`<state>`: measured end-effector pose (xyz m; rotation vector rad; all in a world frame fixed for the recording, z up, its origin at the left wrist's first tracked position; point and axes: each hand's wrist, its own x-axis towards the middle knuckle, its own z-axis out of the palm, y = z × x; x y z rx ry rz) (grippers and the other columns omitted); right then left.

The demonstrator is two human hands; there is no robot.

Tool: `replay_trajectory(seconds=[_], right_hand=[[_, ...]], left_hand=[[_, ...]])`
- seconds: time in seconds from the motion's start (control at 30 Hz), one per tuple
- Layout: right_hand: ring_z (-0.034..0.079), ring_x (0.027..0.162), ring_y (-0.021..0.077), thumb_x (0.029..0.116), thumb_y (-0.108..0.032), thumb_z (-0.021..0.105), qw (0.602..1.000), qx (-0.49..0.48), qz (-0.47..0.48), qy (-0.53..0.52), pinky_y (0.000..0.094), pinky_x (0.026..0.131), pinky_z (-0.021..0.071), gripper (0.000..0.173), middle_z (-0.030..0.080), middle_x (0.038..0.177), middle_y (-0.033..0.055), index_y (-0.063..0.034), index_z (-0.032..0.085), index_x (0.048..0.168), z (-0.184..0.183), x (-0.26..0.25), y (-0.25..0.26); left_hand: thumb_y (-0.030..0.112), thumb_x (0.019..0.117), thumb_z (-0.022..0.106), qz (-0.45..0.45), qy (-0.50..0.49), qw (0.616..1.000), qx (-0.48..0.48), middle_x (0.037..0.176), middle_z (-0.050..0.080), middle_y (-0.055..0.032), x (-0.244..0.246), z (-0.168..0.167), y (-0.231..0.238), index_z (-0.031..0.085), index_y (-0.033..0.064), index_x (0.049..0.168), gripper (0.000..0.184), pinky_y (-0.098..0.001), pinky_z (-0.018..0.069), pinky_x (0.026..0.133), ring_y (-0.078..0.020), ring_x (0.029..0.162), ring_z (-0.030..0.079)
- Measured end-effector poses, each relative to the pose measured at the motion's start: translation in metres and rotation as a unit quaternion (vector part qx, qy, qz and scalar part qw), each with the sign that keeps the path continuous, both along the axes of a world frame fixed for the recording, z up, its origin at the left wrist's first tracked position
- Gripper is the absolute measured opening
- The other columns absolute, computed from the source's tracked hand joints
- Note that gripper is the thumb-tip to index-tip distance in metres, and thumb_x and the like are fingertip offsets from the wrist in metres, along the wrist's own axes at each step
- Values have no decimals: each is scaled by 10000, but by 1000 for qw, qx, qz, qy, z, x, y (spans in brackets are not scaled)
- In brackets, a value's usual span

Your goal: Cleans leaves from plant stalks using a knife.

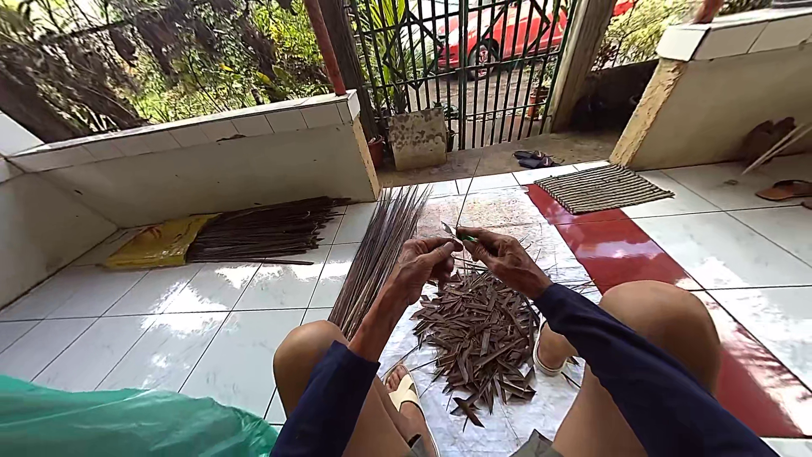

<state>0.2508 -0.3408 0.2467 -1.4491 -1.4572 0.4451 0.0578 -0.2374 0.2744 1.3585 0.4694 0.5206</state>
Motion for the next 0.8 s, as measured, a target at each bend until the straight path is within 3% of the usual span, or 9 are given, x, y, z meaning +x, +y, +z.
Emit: replay_trajectory(seconds=[0.57, 0.7, 0.8], right_hand=[[620, 706, 68, 1065, -319, 568, 997, 39, -53, -26, 312, 685, 535, 313, 744, 1037, -49, -289, 689, 1353, -1, 2, 9], [537, 600, 112, 1074, -320, 549, 992, 53, -111, 5, 349, 596, 480, 332, 689, 842, 6, -273, 673, 1379, 5, 16, 11], [554, 630, 121, 1078, -335, 539, 993, 44, -105, 43, 345, 629, 488, 341, 687, 844, 11, -262, 666, 1386, 7, 28, 12]], left_hand=[[109, 1063, 551, -23, 10, 999, 42, 686, 624, -84, -7, 3, -1, 708, -38, 1146, 231, -257, 531, 519, -119, 533, 581], [126, 1063, 560, -56, 26, 997, 52, 696, 644, -86, -13, 0, -8, 712, -34, 1166, 244, -281, 556, 530, -136, 544, 605], [128, 1071, 542, -67, 28, 996, 53, 699, 643, -87, -16, -2, -10, 699, -35, 1180, 252, -286, 556, 528, -139, 545, 606]])
